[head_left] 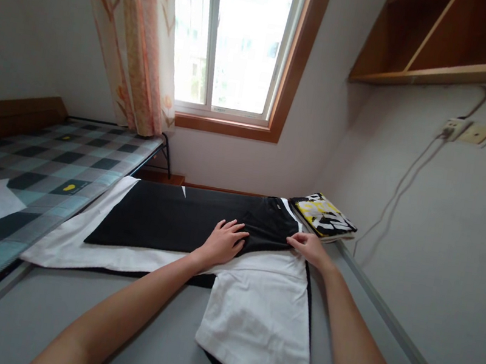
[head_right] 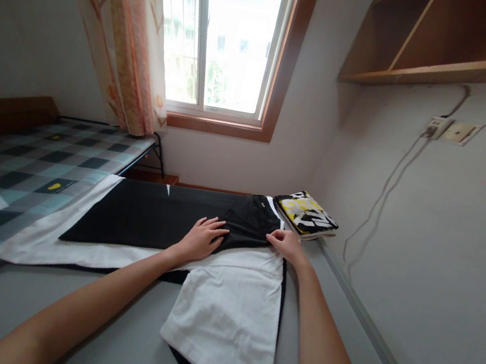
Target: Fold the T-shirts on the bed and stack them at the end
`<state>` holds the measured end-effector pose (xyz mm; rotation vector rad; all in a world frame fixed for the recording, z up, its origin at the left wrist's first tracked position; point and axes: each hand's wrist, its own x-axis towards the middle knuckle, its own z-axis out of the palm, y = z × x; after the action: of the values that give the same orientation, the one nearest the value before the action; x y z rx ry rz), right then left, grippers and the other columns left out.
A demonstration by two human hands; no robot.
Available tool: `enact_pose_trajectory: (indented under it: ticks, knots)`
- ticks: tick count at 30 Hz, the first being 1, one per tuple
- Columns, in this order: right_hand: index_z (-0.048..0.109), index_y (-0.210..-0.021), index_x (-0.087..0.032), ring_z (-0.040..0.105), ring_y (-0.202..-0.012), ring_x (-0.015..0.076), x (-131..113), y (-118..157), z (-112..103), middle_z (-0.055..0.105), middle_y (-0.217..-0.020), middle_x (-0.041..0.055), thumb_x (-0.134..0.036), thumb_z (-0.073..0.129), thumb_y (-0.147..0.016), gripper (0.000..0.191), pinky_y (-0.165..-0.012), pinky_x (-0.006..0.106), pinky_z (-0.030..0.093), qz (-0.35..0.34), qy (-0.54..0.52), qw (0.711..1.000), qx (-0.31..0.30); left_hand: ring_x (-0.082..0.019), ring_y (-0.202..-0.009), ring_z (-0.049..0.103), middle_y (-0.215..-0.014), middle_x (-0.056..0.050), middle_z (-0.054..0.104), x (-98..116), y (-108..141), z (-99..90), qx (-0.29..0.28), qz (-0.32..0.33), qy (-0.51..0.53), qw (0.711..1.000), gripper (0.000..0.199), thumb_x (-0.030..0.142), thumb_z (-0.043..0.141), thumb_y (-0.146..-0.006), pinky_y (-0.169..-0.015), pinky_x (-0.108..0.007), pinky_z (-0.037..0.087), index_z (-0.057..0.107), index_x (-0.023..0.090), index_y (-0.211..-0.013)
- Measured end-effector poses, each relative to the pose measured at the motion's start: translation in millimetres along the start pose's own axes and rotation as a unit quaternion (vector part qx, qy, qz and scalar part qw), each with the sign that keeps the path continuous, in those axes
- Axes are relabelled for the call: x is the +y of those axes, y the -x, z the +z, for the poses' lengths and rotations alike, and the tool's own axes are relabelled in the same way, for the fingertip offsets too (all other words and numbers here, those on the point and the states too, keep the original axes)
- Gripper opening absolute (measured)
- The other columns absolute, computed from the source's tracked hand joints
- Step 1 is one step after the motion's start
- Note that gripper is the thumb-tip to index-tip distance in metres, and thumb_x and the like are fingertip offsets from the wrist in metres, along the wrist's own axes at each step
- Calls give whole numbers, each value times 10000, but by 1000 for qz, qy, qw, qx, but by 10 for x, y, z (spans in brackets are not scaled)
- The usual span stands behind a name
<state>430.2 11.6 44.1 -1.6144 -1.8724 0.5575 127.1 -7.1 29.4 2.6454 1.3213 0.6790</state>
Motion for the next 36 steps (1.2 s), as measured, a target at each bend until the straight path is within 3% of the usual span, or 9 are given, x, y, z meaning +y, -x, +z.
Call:
enact_pose_trajectory:
  ticks: [4, 6, 8, 12, 17, 21, 28, 32, 36]
  knots:
    - [701, -575, -230, 603, -787, 240, -117, 32, 51, 691, -716, 57, -451, 650, -732, 276, -773, 376, 444, 9, 180, 982, 63, -259, -1387, 390, -1443, -23, 518, -13, -7, 17, -5, 0, 7, 1000, 367, 373, 415, -970, -1144, -539, 264, 615, 305, -1270]
    - [698, -592, -222, 594, -885, 267, -235, 40, 112, 692, -847, 88, -422, 636, -772, 276, -838, 419, 433, -28, 223, 966, 124, -262, -1395, 378, -1449, -23, 512, -19, -11, 22, -7, 4, 10, 1000, 379, 400, 407, -973, -1146, -539, 260, 610, 305, -1279]
    - [731, -722, -220, 588, -973, 272, -365, 42, 223, 680, -975, 106, -393, 579, -838, 258, -902, 437, 428, -95, 212, 960, 157, -263, -1399, 370, -1452, -25, 508, -22, -14, 22, -9, 8, 9, 1000, 387, 417, 405, -973, -1148, -538, 257, 606, 307, -1285]
    - [685, -1166, -233, 543, -1200, 254, -556, 55, 570, 614, -1272, 112, -370, 455, -931, 356, -1026, 418, 415, -225, 140, 962, 71, -264, -1398, 371, -1457, -26, 502, -19, -21, 16, -11, 7, 0, 1000, 386, 407, 414, -969, -1143, -539, 263, 605, 306, -1288]
    - [498, -1418, -188, 334, -1411, 286, -587, 92, 837, 413, -1509, 127, -462, 380, -962, 545, -1129, 478, 302, -207, 211, 954, -43, -270, -1374, 399, -1441, -15, 521, 3, -21, 2, 0, -27, -27, 999, 383, 326, 441, -949, -1134, -548, 263, 596, 304, -1299]
    - [383, -1492, -208, 234, -1455, 268, -541, 105, 752, 289, -1574, 90, -562, 282, -964, 644, -1166, 487, 212, -136, 279, 946, -93, -272, -1370, 402, -1436, -15, 527, 20, -17, -24, -3, -31, -30, 999, 387, 306, 431, -948, -1134, -535, 264, 604, 283, -1294]
    - [281, -1533, -161, 137, -1478, 268, -449, 109, 580, 181, -1603, 114, -661, 274, -916, 794, -1185, 454, 166, -35, 290, 948, -126, -268, -1375, 391, -1441, -29, 521, 8, -12, -20, -6, -15, -20, 1000, 393, 335, 429, -957, -1148, -503, 252, 601, 266, -1304]
    - [321, -1518, -161, 174, -1469, 299, -382, 108, 492, 218, -1591, 138, -672, 446, -849, 850, -1175, 484, 193, -66, 261, 955, -128, -275, -1363, 401, -1431, -48, 529, 20, 10, -43, 6, -6, -20, 1000, 402, 427, 416, -968, -1135, -538, 249, 608, 285, -1292]
    - [504, -1414, -206, 300, -1423, 324, -330, 89, 408, 385, -1524, 135, -590, 577, -813, 717, -1150, 559, 211, -122, 227, 962, -87, -292, -1331, 414, -1409, -83, 535, 93, 41, -148, 36, 31, -41, 998, 444, 521, 528, -895, -1129, -509, 271, 661, 256, -1226]
